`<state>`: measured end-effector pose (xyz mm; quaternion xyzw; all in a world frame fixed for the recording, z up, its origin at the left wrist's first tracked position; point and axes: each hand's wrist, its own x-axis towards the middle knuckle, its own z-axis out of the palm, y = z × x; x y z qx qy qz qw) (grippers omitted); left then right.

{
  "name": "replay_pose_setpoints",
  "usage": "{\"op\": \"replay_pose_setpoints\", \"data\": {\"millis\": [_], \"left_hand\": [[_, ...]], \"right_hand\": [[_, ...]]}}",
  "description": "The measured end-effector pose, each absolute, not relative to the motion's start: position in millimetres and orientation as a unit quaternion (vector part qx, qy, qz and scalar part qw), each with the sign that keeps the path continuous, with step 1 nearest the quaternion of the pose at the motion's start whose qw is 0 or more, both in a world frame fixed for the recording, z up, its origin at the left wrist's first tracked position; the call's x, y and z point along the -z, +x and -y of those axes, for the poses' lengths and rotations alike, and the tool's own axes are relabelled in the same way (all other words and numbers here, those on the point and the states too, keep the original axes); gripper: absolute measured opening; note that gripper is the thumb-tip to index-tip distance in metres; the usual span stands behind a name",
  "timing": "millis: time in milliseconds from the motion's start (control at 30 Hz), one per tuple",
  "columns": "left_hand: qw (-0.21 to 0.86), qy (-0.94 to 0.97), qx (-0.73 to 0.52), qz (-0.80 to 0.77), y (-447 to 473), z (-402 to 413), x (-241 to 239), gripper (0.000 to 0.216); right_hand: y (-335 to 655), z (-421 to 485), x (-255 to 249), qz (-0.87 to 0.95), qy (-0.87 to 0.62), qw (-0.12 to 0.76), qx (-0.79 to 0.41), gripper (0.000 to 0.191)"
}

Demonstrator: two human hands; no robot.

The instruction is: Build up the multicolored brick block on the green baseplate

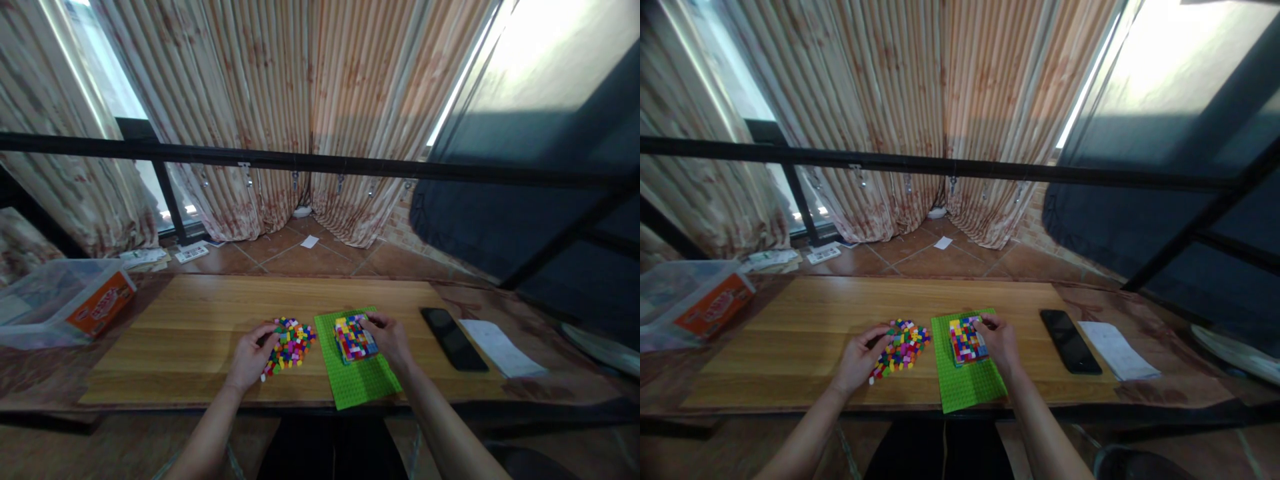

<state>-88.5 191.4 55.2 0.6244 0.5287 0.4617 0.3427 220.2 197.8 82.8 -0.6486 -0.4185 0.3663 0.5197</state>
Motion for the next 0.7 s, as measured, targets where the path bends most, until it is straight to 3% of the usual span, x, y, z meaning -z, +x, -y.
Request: {"op": "replay_pose_setpoints", "data": {"millis": [100,233,367,700], "left_hand": [[0.353,0.613,-0.467,-0.531,-87.3,-190.8,-57.4,0.026],[0.361,0.597,-0.48,-0.532,-86.2,-190.2,-59.9,0.027],[0.363,0.591,-0.484,-0.533,-86.3,-189.5,-60.8,0.027],[0.387,0.607,-0.471,-0.51,-90.2,-187.0,-65.7,0.029]], "right_hand": [[219.5,-183.1,-89.8,0.438,-0.659,0.534,-0.299,0.054],[189.6,-156.6,-105.7,0.514,-0.636,0.542,-0.194,0.033],[132.4,-141.9,-110.0,0.65,-0.546,0.485,-0.21,0.022],[62.5,-172.1,-95.5,0.729,-0.501,0.407,-0.226,0.035]]}}
